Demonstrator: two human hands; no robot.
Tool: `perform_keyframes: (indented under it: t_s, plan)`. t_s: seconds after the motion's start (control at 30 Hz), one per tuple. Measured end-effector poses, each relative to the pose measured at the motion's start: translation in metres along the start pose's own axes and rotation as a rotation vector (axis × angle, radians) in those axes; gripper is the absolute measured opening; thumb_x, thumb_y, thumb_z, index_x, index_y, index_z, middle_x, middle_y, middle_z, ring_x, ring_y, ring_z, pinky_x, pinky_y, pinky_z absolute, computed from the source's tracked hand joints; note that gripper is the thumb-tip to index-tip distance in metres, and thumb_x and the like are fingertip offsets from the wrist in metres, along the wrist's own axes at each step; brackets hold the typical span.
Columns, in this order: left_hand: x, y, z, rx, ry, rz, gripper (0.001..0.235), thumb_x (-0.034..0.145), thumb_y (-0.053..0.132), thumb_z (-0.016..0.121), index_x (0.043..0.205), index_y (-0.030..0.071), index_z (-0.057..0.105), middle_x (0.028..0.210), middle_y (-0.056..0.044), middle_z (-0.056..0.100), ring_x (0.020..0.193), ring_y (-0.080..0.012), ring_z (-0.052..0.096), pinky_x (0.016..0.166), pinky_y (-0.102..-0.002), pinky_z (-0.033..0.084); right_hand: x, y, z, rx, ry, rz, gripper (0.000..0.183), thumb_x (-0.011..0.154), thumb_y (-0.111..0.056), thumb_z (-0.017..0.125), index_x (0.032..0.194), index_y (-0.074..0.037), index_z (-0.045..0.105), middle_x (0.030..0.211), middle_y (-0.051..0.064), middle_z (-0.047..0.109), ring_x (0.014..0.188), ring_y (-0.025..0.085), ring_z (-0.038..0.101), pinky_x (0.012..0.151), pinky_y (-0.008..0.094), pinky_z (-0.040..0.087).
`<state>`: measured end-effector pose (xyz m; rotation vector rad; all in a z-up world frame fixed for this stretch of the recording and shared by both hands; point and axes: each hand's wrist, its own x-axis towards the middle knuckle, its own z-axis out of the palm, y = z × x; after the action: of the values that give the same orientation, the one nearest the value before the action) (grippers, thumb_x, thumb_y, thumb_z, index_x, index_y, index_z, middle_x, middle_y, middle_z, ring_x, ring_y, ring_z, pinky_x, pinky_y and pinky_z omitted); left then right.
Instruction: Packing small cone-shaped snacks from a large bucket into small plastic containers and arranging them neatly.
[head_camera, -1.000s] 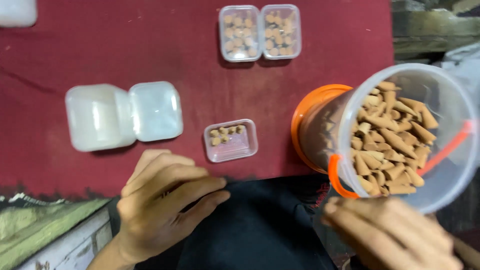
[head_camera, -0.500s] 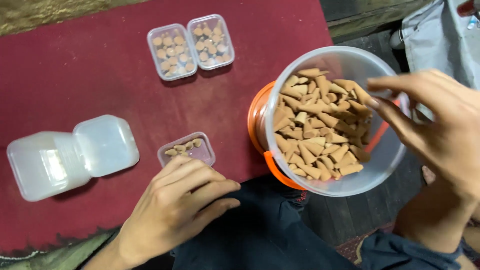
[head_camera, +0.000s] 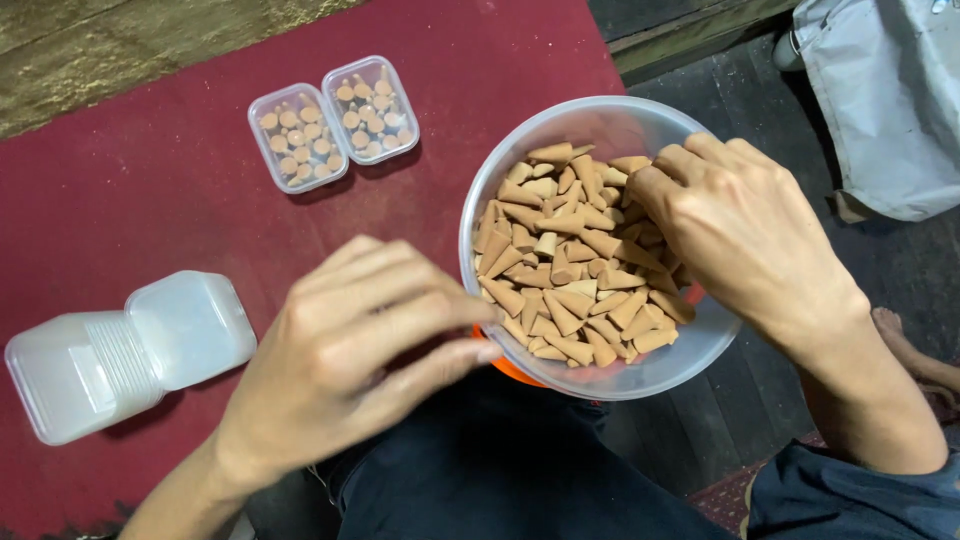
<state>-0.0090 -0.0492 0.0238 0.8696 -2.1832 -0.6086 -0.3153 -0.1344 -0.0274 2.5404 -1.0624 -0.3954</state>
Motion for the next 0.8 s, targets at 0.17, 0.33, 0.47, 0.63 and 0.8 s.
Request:
perform_keyframes:
  t_s: [0.17,0.33,0.47,0.63,0.8]
  plan:
    - [0.017,-0.021,0.01,0.13,-0.052,0.012,0.02,0.099,0.021,0.071,0.107,0.003,0.072,0.094,-0.009,0.074,0.083,-0.0211,0.066,0.073,-0.036,0.048,-0.003,0.003,0.001,-0.003,0.068,0.012,0.03,0.091,-0.023,0.073,0.118,-0.014,0.065,0.099,-0.001,0.07,0.09,0.015,0.069,0.078,0.029,0.062]
    - [0.041,-0.034,0.02,0.356,-0.191,0.045,0.02,0.102,0.021,0.07,0.114,0.005,0.069,0.103,-0.009,0.071,0.091,-0.025,0.062,0.076,-0.041,0.043,0.006,-0.006,0.017,0.027,0.073,-0.037,0.019,0.09,-0.012,0.07,0.109,-0.012,0.069,0.103,0.004,0.075,0.092,0.015,0.071,0.075,0.029,0.062]
    - [0.056,-0.046,0.036,0.669,-0.315,0.054,0.013,0.092,0.005,0.07,0.105,0.007,0.066,0.098,-0.009,0.07,0.086,-0.0263,0.06,0.077,-0.042,0.041,-0.002,-0.008,0.014,-0.068,0.114,-0.043,0.01,0.094,-0.009,0.065,0.102,-0.015,0.064,0.093,-0.001,0.066,0.085,0.014,0.061,0.074,0.029,0.055]
    - [0.066,-0.054,0.061,0.78,-0.456,0.016,0.009,0.099,0.006,0.061,0.096,0.005,0.069,0.09,-0.012,0.072,0.085,-0.0267,0.06,0.08,-0.046,0.04,-0.033,0.002,-0.007,0.01,0.211,-0.01,0.028,0.087,-0.005,0.072,0.113,-0.013,0.066,0.102,0.001,0.07,0.093,0.016,0.067,0.08,0.028,0.06]
    - [0.074,-0.063,0.078,0.933,-0.502,0.069,0.016,0.096,0.012,0.061,0.083,0.014,0.07,0.097,-0.008,0.067,0.095,-0.026,0.056,0.08,-0.049,0.039,-0.062,0.014,-0.023,0.183,0.404,0.076,0.01,0.113,-0.013,0.063,0.118,-0.01,0.071,0.109,0.004,0.073,0.09,0.023,0.065,0.074,0.035,0.051]
